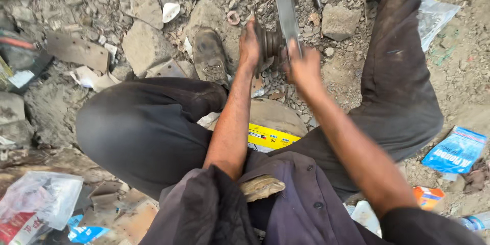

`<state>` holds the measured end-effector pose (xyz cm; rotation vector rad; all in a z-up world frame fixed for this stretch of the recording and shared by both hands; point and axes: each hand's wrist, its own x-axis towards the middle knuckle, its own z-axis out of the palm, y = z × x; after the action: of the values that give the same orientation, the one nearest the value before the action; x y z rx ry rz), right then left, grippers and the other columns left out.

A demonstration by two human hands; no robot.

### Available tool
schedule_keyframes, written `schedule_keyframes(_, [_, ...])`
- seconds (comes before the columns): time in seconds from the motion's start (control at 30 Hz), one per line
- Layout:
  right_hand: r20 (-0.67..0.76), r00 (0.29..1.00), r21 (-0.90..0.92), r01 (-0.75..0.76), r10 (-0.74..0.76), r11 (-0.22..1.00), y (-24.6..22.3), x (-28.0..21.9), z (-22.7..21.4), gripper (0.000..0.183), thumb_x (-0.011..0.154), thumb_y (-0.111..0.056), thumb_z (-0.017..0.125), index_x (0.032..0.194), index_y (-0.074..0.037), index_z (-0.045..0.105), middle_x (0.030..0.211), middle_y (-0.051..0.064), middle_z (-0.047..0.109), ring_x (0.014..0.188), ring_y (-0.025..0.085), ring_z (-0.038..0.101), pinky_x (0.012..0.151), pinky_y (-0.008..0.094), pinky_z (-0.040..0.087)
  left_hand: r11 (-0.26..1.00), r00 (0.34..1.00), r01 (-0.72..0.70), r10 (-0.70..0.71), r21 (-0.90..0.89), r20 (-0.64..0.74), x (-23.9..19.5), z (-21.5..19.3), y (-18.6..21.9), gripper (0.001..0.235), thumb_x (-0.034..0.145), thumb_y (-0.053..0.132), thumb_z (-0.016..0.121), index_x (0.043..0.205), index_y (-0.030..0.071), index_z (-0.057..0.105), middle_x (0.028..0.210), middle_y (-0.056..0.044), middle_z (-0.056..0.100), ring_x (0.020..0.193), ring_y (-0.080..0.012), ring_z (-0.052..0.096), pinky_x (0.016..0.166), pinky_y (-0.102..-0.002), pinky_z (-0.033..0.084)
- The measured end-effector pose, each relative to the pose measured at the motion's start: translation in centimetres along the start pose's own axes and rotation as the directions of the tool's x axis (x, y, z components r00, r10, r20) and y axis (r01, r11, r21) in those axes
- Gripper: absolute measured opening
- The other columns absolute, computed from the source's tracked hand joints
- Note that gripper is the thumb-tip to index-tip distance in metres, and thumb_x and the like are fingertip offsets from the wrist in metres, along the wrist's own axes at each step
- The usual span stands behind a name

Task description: The person sits on the ground and uses a wire brush to clean a small metal part. They repeatedly scrub the surface, rotate the part to access different sides, and continue brushing throughout the clip.

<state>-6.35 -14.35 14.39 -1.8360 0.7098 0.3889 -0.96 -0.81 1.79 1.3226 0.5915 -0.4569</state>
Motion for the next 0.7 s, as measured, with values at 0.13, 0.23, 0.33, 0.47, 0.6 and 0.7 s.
schedule_keyframes(0.13, [0.048, 0.994, -0.122, 0.105, -0.100, 0.987, 6.0, -8.1, 1.3, 0.044, 0.107, -0.040, 0.056, 0.082, -0.005, 0.062, 0.059, 0.000, 0.059, 0.049, 0.011, 0.055, 0.046, 0.029, 0.043, 0.994, 0.996, -0.085, 0.086, 0.070, -0.018, 2.4, 0.0, -0.7, 0.083, 0.099, 0.064, 0.020, 0.154, 0.006, 0.041, 0.157, -0.021, 0.043, 0.145, -0.0338, 0.038, 0.118, -0.046, 0.030])
schedule_keyframes(0.23, [0.046, 0.998, 0.007, -0.044, 0.043, 0.999, 7.9, -9.5, 2.9, 0.039, 0.106, -0.039, 0.055, 0.086, -0.006, 0.063, 0.057, 0.003, 0.052, 0.047, 0.015, 0.045, 0.043, 0.033, 0.034, 0.998, 1.000, 0.005, -0.004, 0.056, -0.021, 2.5, 0.3, -1.0, 0.089, 0.098, 0.068, 0.024, 0.153, 0.001, 0.039, 0.154, -0.025, 0.047, 0.143, -0.0342, 0.045, 0.116, -0.045, 0.036])
schedule_keyframes(0.33, [0.008, 0.999, -0.166, 0.040, -0.039, 0.985, 5.1, -3.2, 3.9, 0.050, 0.107, -0.042, 0.055, 0.081, -0.001, 0.065, 0.057, 0.004, 0.057, 0.044, 0.013, 0.053, 0.043, 0.031, 0.042, 0.996, 0.997, 0.013, -0.007, 0.084, -0.077, 1.9, 0.6, 0.1, 0.097, 0.100, 0.074, 0.028, 0.152, -0.007, 0.039, 0.154, -0.030, 0.044, 0.144, -0.0355, 0.043, 0.119, -0.044, 0.034])
schedule_keyframes(0.47, [0.219, 0.939, 0.107, -0.295, 0.267, 0.950, -1.2, 4.9, 3.0, 0.041, 0.104, -0.042, 0.058, 0.086, -0.006, 0.065, 0.060, 0.002, 0.057, 0.041, 0.013, 0.043, 0.037, 0.031, 0.033, 0.982, 0.989, 0.144, -0.137, -0.125, 0.065, 0.0, -0.1, 1.6, 0.099, 0.098, 0.073, 0.031, 0.139, -0.013, 0.058, 0.130, -0.045, 0.062, 0.119, -0.0533, 0.062, 0.098, -0.059, 0.050])
schedule_keyframes(0.6, [0.084, 0.996, 0.045, -0.002, -0.002, 0.999, -0.1, 1.0, 2.0, 0.039, 0.103, -0.041, 0.059, 0.087, -0.007, 0.068, 0.063, 0.000, 0.061, 0.045, 0.011, 0.050, 0.039, 0.029, 0.037, 0.996, 1.000, -0.009, 0.008, -0.093, -0.007, 0.6, -0.5, 1.3, 0.102, 0.093, 0.077, 0.036, 0.143, -0.010, 0.053, 0.140, -0.030, 0.059, 0.129, -0.0361, 0.055, 0.110, -0.048, 0.041])
schedule_keyframes(0.7, [-0.077, 0.997, -0.608, -0.058, 0.015, 0.792, 3.7, -4.0, 2.4, 0.061, 0.112, -0.049, 0.060, 0.073, -0.004, 0.073, 0.056, 0.004, 0.060, 0.049, 0.009, 0.052, 0.053, 0.023, 0.037, 0.996, 0.999, -0.037, 0.035, -0.080, -0.024, 1.0, -0.2, 0.2, 0.103, 0.092, 0.078, 0.036, 0.151, -0.007, 0.042, 0.152, -0.025, 0.048, 0.140, -0.0308, 0.045, 0.116, -0.045, 0.032])
